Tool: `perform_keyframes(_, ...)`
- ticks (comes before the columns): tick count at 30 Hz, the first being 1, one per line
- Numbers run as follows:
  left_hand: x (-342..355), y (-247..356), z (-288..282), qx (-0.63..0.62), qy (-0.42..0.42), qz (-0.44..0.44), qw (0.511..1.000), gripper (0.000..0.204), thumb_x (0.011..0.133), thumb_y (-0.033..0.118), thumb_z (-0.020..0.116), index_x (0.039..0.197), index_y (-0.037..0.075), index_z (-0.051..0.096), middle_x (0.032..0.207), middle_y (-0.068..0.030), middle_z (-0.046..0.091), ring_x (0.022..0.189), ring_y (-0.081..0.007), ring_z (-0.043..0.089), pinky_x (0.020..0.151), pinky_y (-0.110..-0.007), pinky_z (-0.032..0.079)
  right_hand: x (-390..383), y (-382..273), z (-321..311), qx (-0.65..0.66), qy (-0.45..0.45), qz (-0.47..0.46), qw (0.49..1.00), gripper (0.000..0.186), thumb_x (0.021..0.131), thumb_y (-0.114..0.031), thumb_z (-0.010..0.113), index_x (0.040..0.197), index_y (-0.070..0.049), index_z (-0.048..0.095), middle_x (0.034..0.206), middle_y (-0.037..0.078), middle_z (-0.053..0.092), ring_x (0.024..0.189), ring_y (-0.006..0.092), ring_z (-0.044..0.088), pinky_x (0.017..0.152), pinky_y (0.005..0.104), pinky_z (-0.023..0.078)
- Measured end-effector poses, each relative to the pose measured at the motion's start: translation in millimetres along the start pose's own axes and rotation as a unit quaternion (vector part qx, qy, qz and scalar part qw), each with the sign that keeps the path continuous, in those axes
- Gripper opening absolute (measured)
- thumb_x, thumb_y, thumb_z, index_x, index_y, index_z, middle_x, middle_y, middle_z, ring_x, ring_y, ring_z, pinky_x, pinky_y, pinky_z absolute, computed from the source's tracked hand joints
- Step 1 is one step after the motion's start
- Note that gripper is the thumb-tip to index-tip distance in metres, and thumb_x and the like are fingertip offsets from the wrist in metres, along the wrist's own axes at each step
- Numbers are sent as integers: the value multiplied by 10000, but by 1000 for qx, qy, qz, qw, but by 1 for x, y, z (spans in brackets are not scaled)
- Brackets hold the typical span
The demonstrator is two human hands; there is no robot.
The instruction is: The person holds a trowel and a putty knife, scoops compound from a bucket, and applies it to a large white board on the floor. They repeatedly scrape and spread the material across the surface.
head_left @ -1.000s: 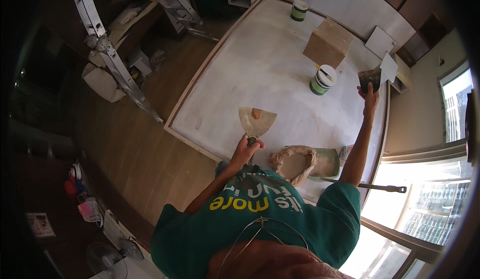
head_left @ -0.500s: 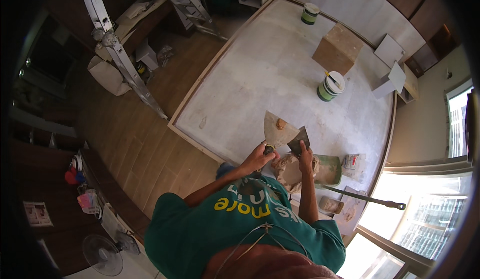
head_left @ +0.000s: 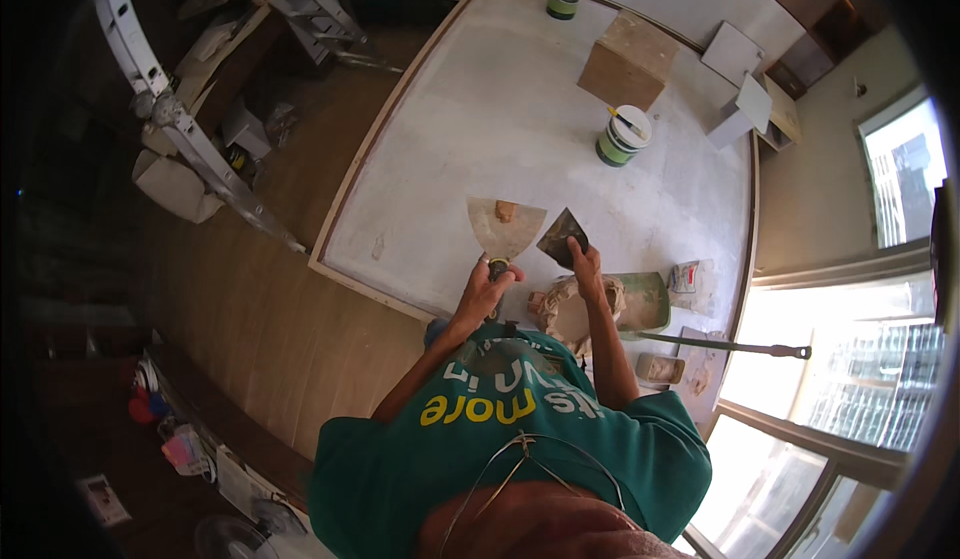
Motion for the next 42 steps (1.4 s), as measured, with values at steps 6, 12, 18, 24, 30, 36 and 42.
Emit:
perform_keyframes(6,4,-5,-3,-50,-26,3,998,313,913,64,564,1210,18,479,1003,-99,657,957,-178,641,965,-355,489,142,-183,-282,74,295,-193,933,321,951,-282,616,1126,-15,642,1000,99,674,872,190,664,664,358,611)
perform_keyframes(12,-5,-1,9,-24,-74,21,997,333,898,84,546,1217,14,480,991,-96,663,952,-176,617,926,-332,470,179,-311,-398,-87,340,-100,931,482,904,-281,638,1273,9,528,1107,140,638,858,208,665,655,346,621)
perform_keyframes(18,-21,3,15,-20,-51,-30,998,322,888,141,575,1177,8,533,1010,-87,668,997,-180,601,959,-333,444,140,-264,-252,-161,207,-225,939,448,957,-352,608,1183,33,646,1003,129,708,870,211,668,795,331,524)
perform_keyframes(24,-22,20,11,11,-28,-20,999,313,867,136,574,1151,6,557,993,-67,668,989,-169,591,949,-312,431,17,11,-52,18,89,3,996,467,922,-371,685,1148,35,640,1030,68,669,924,174,582,847,318,462)
perform_keyframes(30,-9,11,5,-33,-46,-15,998,333,866,144,577,1166,1,549,966,-64,674,955,-167,615,935,-308,449,-63,79,30,-98,3,36,995,419,948,-366,601,1047,37,660,901,151,684,818,240,634,753,371,486)
perform_keyframes(36,-1,21,5,7,-64,-3,998,311,872,138,570,1149,-1,543,951,-68,673,943,-155,620,930,-307,456,-40,43,3,-228,26,-50,972,422,952,-329,571,1123,51,639,986,259,687,946,400,656,862,439,485)
perform_keyframes(42,5,30,20,-40,-35,55,997,246,858,142,571,1062,5,588,923,-61,670,937,-165,622,931,-316,454,-17,7,0,-149,34,-84,985,431,954,-324,576,1166,50,615,1046,254,677,1012,412,627,906,427,465)
Point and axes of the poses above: each hand's wrist, its own x-axis towards the middle knuckle, its own z-axis out of the palm, y = z × x, the point moved 7 cm from there along x, towards the middle knuckle
